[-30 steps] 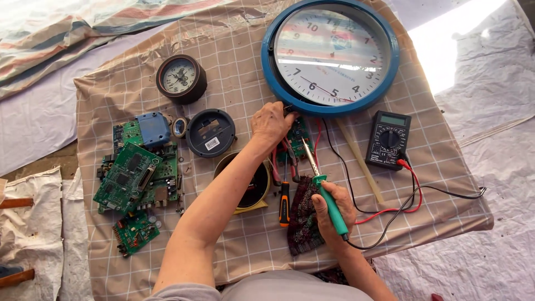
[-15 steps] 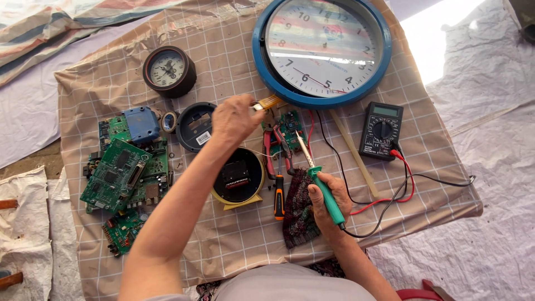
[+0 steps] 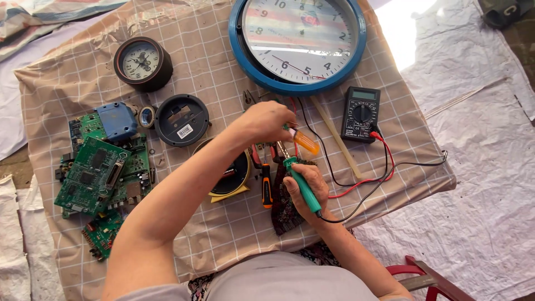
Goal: The person uses a soldering iron to work on a small black electronic component held in a yellow stand. They repeatedly apply the hot tip to the component and wipe the soldering iron tip on a wire sponge to clean it.
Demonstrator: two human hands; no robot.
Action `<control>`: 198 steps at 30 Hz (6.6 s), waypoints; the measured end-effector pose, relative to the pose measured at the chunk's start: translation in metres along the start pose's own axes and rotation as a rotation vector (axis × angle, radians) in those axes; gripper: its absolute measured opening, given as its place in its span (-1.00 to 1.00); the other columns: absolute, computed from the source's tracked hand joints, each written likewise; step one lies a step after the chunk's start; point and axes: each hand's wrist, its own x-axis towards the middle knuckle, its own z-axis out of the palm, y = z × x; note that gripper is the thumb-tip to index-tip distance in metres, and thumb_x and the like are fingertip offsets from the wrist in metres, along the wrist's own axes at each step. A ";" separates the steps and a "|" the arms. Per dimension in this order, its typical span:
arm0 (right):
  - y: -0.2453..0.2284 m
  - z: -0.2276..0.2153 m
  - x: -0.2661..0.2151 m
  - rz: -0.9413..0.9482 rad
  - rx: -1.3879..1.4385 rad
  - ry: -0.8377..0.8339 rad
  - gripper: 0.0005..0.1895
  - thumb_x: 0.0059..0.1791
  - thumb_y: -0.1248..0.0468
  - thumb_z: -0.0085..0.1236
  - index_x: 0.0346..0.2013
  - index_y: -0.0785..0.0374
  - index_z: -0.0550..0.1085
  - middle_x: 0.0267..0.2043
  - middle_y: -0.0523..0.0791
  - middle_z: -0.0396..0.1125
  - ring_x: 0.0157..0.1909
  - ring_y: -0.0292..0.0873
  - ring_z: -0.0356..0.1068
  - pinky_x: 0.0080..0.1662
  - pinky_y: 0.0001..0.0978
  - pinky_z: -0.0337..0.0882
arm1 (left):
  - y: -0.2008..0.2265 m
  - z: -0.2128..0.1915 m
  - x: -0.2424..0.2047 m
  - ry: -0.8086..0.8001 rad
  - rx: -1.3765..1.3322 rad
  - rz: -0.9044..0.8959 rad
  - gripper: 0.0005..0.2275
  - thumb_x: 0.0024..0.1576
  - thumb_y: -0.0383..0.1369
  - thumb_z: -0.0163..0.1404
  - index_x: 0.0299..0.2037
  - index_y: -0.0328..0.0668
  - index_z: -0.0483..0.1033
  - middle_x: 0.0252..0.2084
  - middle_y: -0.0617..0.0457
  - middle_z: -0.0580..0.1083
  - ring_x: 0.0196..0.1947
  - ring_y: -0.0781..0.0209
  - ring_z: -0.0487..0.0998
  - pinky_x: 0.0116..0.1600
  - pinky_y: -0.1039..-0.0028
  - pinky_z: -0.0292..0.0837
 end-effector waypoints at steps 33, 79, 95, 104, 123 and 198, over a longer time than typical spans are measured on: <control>-0.003 0.002 0.022 0.163 0.054 0.038 -0.75 0.12 0.38 0.13 0.01 0.56 0.46 -0.56 0.05 0.35 -0.54 -0.18 0.43 -0.35 -0.37 0.48 | -0.033 0.163 -0.298 1.217 -0.595 -0.704 -0.81 0.32 -0.28 -0.07 -0.02 -0.13 0.57 -0.56 -0.08 0.37 -0.53 0.03 0.47 -0.31 0.33 0.45; -0.031 0.012 0.043 0.129 -0.203 -0.134 -0.86 0.13 0.50 0.27 -0.05 0.57 0.51 -0.61 0.08 0.33 -0.54 -0.13 0.41 -0.30 -0.37 0.44 | -0.042 0.174 -0.295 1.238 -0.691 -0.678 -0.90 0.26 -0.32 0.09 -0.13 -0.11 0.59 -0.69 0.04 0.23 -0.68 0.20 0.32 -0.48 0.45 0.33; -0.081 0.009 0.026 0.145 0.181 -0.174 -0.79 0.05 0.28 0.16 -0.11 0.39 0.46 -0.43 0.05 0.36 -0.61 -0.18 0.37 -0.54 -0.45 0.39 | -0.038 0.165 -0.295 1.190 -0.673 -0.662 -0.90 0.27 -0.34 0.05 -0.08 -0.10 0.53 -0.66 0.18 0.20 -0.65 0.31 0.22 -0.42 0.50 0.27; -0.094 0.038 0.006 0.184 0.227 -0.339 -0.82 -0.03 0.45 0.18 -0.18 0.55 0.49 -0.42 0.12 0.40 -0.58 -0.13 0.47 -0.44 -0.35 0.50 | -0.042 0.167 -0.293 1.249 -0.687 -0.672 -0.92 0.24 -0.36 0.10 -0.15 -0.12 0.59 -0.74 0.10 0.22 -0.71 0.25 0.30 -0.48 0.51 0.33; -0.089 0.043 0.002 0.234 0.240 -0.378 -0.80 0.00 0.45 0.18 -0.15 0.58 0.49 -0.56 0.07 0.34 -0.56 -0.13 0.45 -0.35 -0.33 0.51 | -0.039 0.166 -0.293 1.253 -0.671 -0.667 -0.93 0.21 -0.39 0.12 -0.16 -0.13 0.59 -0.73 0.08 0.24 -0.71 0.23 0.31 -0.49 0.48 0.33; -0.024 0.013 0.055 0.143 -0.091 -0.063 -0.85 0.14 0.48 0.16 -0.05 0.58 0.47 -0.65 0.05 0.30 -0.58 -0.15 0.39 -0.33 -0.37 0.44 | -0.039 0.167 -0.291 1.254 -0.626 -0.738 -0.94 0.20 -0.40 0.16 -0.17 -0.15 0.62 -0.73 0.11 0.24 -0.70 0.27 0.27 -0.49 0.49 0.31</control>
